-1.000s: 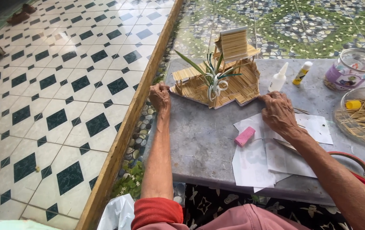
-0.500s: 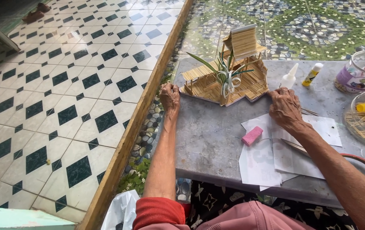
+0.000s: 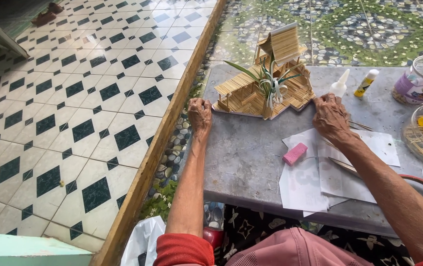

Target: The person assembles a small decorative model using wooden sticks, scissors, and glue. They cut sticks to size, apply glue, and attach pieces to a partially built structure that includes a small plant. The person also handles a pink eraser and paper on the table while working.

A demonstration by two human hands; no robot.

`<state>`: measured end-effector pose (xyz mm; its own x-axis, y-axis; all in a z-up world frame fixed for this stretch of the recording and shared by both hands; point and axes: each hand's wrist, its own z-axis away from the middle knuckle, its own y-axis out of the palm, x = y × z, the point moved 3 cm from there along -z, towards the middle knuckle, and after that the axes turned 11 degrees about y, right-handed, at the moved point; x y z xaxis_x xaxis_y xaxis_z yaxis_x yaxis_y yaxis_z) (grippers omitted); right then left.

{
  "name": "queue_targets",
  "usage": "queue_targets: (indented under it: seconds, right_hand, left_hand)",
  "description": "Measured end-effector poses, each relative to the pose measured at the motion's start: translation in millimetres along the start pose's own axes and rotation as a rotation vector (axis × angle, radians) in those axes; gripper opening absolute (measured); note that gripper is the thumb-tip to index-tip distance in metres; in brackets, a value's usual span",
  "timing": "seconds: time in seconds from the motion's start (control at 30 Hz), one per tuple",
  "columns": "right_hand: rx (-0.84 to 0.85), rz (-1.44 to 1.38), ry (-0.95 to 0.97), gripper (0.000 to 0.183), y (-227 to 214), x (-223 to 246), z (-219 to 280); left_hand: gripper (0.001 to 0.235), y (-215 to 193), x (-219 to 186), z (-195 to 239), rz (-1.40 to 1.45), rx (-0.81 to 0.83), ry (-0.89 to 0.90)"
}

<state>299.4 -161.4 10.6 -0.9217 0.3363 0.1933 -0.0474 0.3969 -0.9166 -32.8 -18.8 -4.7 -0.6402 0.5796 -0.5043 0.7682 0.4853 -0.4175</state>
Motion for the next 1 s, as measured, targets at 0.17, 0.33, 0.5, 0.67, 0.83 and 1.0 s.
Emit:
queue_targets:
  seconds: [0.17, 0.33, 0.5, 0.67, 0.83, 1.0]
  right_hand:
    - [0.014, -0.004, 0.008, 0.034, -6.7, 7.8, 6.2]
    - [-0.004, -0.011, -0.054, 0.039, -8.5, 7.2, 8.1]
    - [-0.011, -0.018, -0.063, 0.041, -17.6, 13.7, 16.8]
    - [-0.019, 0.005, -0.063, 0.042, -20.6, 16.4, 18.2]
    - [-0.013, 0.003, -0.063, 0.042, -23.6, 17.1, 19.1]
    - [-0.032, -0.020, -0.046, 0.040, -19.2, 14.6, 18.2]
  left_hand:
    - [0.016, -1.9, 1.6, 3.8, -0.035, 0.005, -0.023]
    - [0.015, -5.1, -3.4, 5.5, -0.035, 0.009, -0.036]
    - [0.017, -7.7, -5.6, 6.2, -0.014, 0.022, -0.064]
    - [0.018, -5.5, -2.9, 6.2, -0.013, 0.025, -0.065]
    - [0.021, -5.9, -2.2, 6.6, -0.034, 0.048, -0.081]
    - [0.021, -9.8, -7.5, 6.7, -0.044, 0.060, -0.072]
